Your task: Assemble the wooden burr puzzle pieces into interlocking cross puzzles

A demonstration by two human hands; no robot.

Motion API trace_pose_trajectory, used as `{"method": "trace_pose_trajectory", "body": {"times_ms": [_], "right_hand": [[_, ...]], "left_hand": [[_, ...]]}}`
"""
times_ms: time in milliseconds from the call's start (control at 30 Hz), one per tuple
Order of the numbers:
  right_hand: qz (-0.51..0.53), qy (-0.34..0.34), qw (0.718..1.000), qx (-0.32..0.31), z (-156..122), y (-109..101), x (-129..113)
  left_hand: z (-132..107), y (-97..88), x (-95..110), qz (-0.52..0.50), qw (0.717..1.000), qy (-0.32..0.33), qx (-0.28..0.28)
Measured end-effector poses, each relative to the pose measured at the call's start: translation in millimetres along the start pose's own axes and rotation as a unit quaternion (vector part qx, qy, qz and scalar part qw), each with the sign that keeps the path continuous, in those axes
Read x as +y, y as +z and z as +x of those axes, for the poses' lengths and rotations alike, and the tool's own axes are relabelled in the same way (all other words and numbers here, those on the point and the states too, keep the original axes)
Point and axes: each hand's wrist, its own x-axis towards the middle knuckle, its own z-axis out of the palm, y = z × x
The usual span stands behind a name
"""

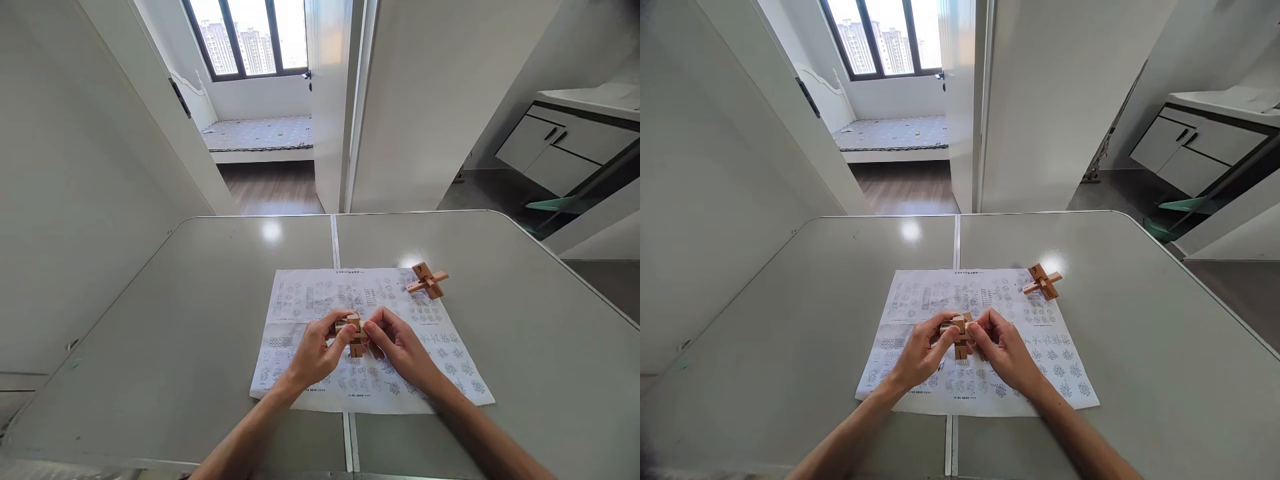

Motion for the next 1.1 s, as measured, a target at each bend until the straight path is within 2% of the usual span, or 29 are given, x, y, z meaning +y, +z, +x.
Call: {"method": "trace_pose_trajectory", "body": {"times_ms": [200, 367, 567, 900, 1100], "right_hand": [[0.053, 0.02, 0.998, -0.009, 4.4, 2.8, 0.5], [0.053, 0.024, 0.998, -0.011, 4.5, 2.5, 1.8], [0.055, 0.031, 0.998, -0.021, 3.2, 2.6, 3.5], [0.074, 0.041, 0.996, -0.041, 1.1, 3.9, -1.1], [0.082, 0.032, 0.996, 0.005, 2.3, 4.6, -3.1]], "left_hand": [[3.1, -0.4, -2.8, -0.045, 0.998, -0.027, -0.014], [3.3, 3.8, -2.1, -0.085, 0.995, -0.048, -0.037], [0.9, 7.2, -4.1, -0.02, 0.998, -0.062, 0.024], [-2.2, 7.7, -6.6, 0.013, 0.999, -0.033, 0.039], [-2.2, 8.4, -3.4, -0.063, 0.997, -0.039, -0.006]]}}
